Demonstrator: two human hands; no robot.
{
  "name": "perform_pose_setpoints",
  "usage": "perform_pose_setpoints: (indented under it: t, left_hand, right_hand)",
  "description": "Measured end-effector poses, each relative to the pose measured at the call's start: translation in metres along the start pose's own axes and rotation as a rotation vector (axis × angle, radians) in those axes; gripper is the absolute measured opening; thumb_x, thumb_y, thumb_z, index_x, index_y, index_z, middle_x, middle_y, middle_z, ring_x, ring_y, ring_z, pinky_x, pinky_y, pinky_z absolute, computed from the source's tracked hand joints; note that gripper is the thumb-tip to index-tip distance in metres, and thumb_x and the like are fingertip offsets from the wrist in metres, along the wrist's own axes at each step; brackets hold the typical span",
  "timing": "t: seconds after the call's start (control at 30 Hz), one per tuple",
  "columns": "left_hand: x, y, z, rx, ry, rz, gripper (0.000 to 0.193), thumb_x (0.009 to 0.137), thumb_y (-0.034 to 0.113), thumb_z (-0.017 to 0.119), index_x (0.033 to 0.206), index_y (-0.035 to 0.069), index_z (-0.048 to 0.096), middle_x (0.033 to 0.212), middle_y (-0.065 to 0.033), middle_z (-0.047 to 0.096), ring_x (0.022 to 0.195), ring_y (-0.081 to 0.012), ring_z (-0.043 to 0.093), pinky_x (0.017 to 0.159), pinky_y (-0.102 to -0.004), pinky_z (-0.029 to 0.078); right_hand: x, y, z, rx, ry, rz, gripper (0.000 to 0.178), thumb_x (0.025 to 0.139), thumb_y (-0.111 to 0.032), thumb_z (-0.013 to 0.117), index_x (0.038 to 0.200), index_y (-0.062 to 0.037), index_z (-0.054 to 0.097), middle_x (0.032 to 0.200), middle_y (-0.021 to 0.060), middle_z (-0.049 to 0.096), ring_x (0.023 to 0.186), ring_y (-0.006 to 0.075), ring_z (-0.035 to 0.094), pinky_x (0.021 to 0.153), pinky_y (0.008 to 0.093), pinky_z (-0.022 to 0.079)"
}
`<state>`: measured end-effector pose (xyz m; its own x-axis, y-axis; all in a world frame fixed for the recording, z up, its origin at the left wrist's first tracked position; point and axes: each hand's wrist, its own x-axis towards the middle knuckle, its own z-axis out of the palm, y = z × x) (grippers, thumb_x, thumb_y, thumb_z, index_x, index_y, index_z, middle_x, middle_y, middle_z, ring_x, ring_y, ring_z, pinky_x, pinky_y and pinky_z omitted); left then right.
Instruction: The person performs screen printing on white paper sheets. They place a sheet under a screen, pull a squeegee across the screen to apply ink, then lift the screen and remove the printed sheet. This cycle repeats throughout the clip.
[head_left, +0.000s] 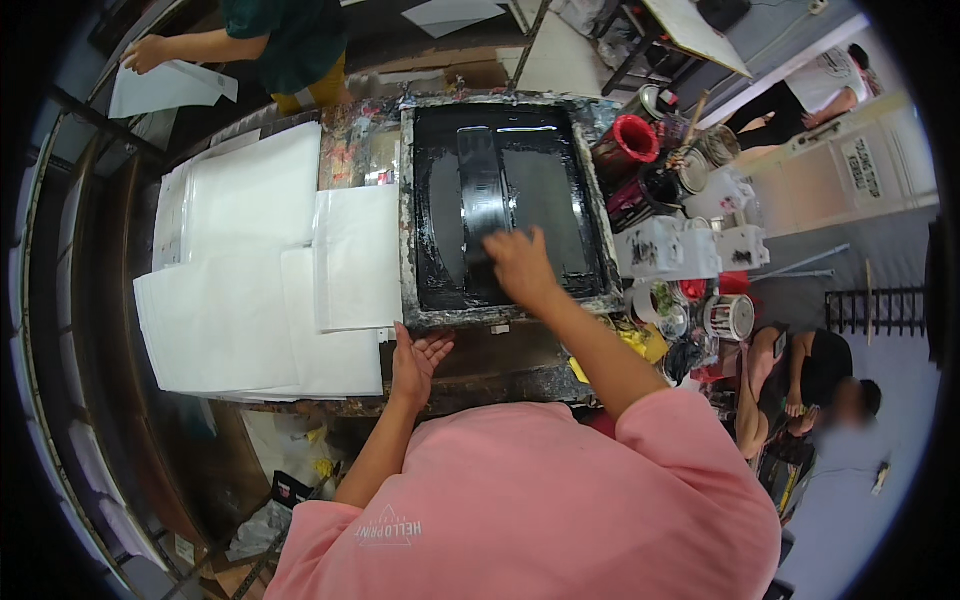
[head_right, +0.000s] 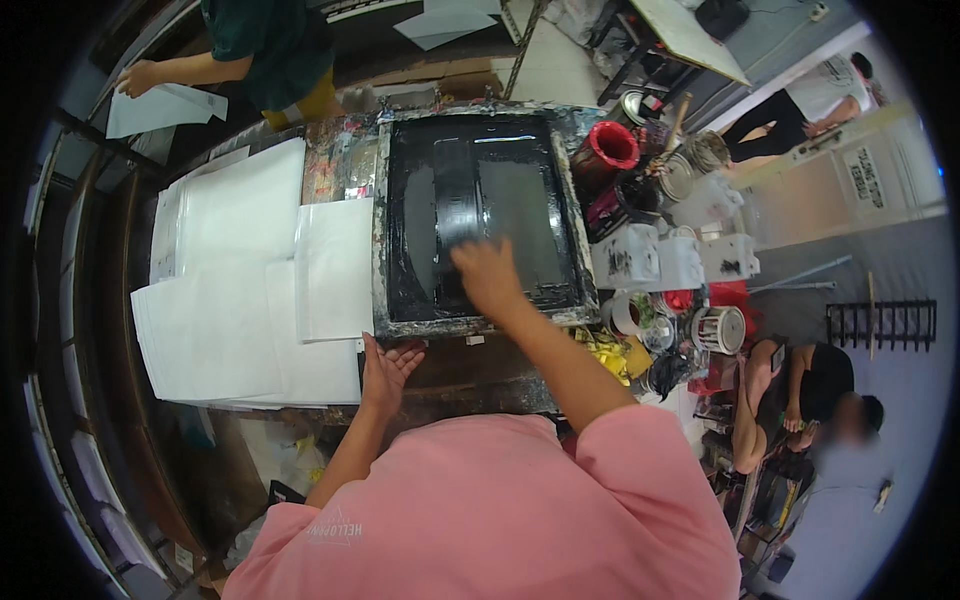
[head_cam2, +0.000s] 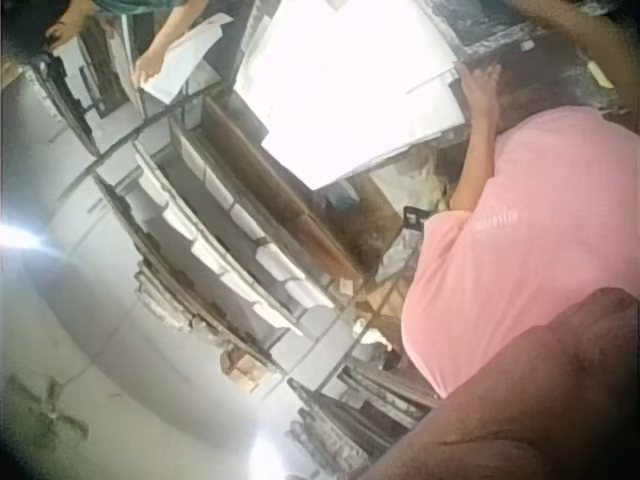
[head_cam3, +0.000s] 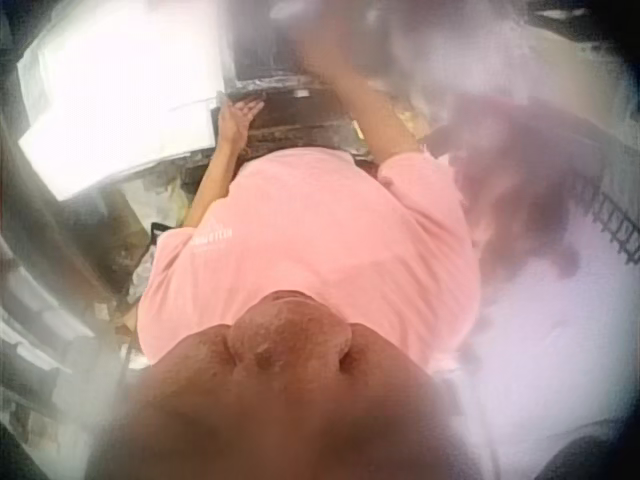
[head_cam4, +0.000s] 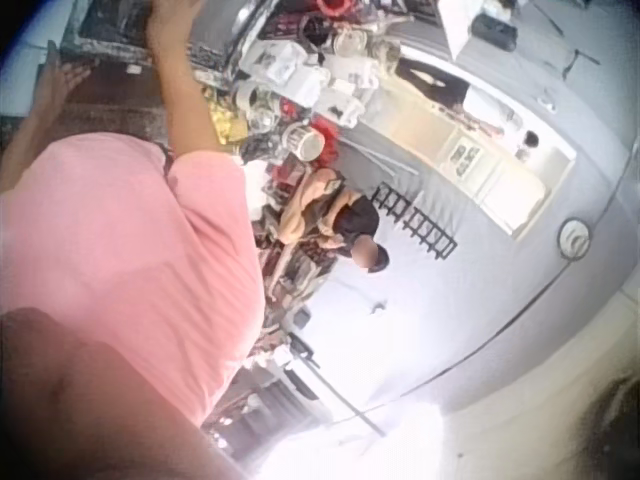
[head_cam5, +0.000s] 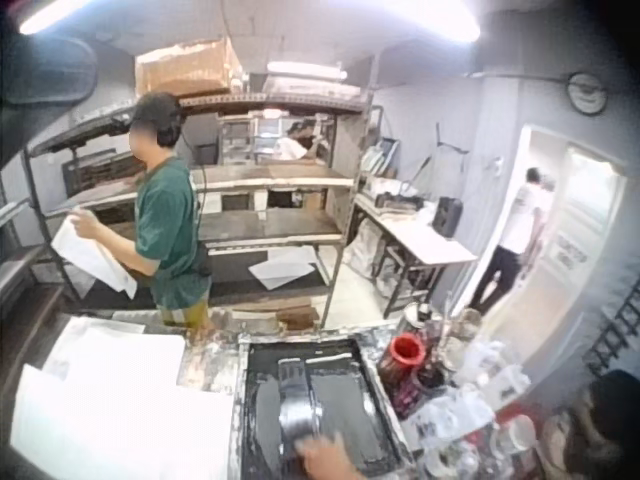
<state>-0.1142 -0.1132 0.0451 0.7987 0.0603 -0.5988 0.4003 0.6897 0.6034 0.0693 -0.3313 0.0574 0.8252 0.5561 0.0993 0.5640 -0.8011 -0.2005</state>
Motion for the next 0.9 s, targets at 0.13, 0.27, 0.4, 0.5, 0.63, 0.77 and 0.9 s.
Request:
perform_pose_setpoints:
  t: [0.13,0.27,0.4,0.5,0.63,0.77,0.9]
  left_hand:
    - [0.006,-0.005,-0.008,0.000,-0.033,-0.036,0.099,0.107,0.075,0.040,0.154,-0.012,0.036,0.142,-0.0321,0.059,0.135,-0.0399,0.060,0.117,-0.0494,0.049]
    - [0.022,-0.016,-0.019,-0.059,-0.052,-0.099,0.119,0.102,0.081,0.046,0.166,-0.008,0.001,0.154,-0.0345,0.047,0.143,-0.0423,0.053,0.122,-0.0500,0.044]
    - [0.036,-0.025,-0.036,-0.089,-0.089,-0.152,0.130,0.097,0.086,0.050,0.167,-0.005,-0.011,0.159,-0.0346,0.040,0.147,-0.0433,0.050,0.124,-0.0495,0.042]
    - [0.035,-0.023,-0.028,-0.082,0.005,-0.200,0.132,0.095,0.087,0.050,0.167,-0.005,-0.011,0.160,-0.0342,0.039,0.146,-0.0428,0.050,0.124,-0.0488,0.043]
    - [0.032,-0.020,-0.022,-0.075,0.129,-0.251,0.133,0.095,0.088,0.049,0.167,-0.007,-0.012,0.159,-0.0331,0.040,0.144,-0.0413,0.052,0.123,-0.0485,0.044]
    - [0.033,-0.028,-0.034,-0.062,0.150,-0.254,0.132,0.097,0.087,0.047,0.166,-0.007,-0.012,0.159,-0.0323,0.040,0.143,-0.0402,0.052,0.122,-0.0487,0.046]
    - [0.030,-0.018,-0.026,-0.037,0.091,-0.235,0.127,0.100,0.085,0.044,0.167,-0.007,-0.011,0.159,-0.0324,0.039,0.145,-0.0400,0.049,0.122,-0.0495,0.045]
  right_hand:
    - [-0.060,-0.045,-0.034,0.031,-0.201,0.059,0.041,0.087,-0.010,0.072,0.127,-0.0142,0.065,0.119,0.0061,0.070,0.116,0.0288,0.066,0.107,0.0595,0.039]
    - [-0.063,-0.035,-0.014,0.009,-0.101,0.072,0.037,0.088,-0.012,0.072,0.125,-0.0164,0.066,0.110,0.0034,0.069,0.110,0.0264,0.067,0.104,0.0550,0.040]
    - [-0.071,-0.040,-0.002,-0.062,-0.042,0.051,0.047,0.085,-0.018,0.080,0.130,-0.0163,0.065,0.116,0.0034,0.069,0.114,0.0262,0.066,0.109,0.0578,0.038]
    - [-0.077,-0.040,0.013,-0.093,-0.051,0.046,0.058,0.080,-0.023,0.085,0.133,-0.0159,0.065,0.124,0.0043,0.067,0.119,0.0267,0.064,0.111,0.0607,0.037]
    - [-0.063,-0.030,0.037,-0.116,-0.021,-0.012,0.054,0.085,-0.019,0.080,0.135,-0.0152,0.064,0.131,0.0055,0.066,0.123,0.0282,0.062,0.111,0.0623,0.038]
    - [0.035,0.010,0.057,-0.107,0.079,0.055,0.038,0.093,-0.011,0.067,0.131,-0.0150,0.065,0.126,0.0049,0.066,0.121,0.0278,0.062,0.110,0.0621,0.040]
    - [0.125,0.054,0.050,-0.124,0.063,0.088,0.034,0.094,-0.009,0.064,0.127,-0.0155,0.065,0.118,0.0045,0.068,0.115,0.0275,0.065,0.106,0.0610,0.042]
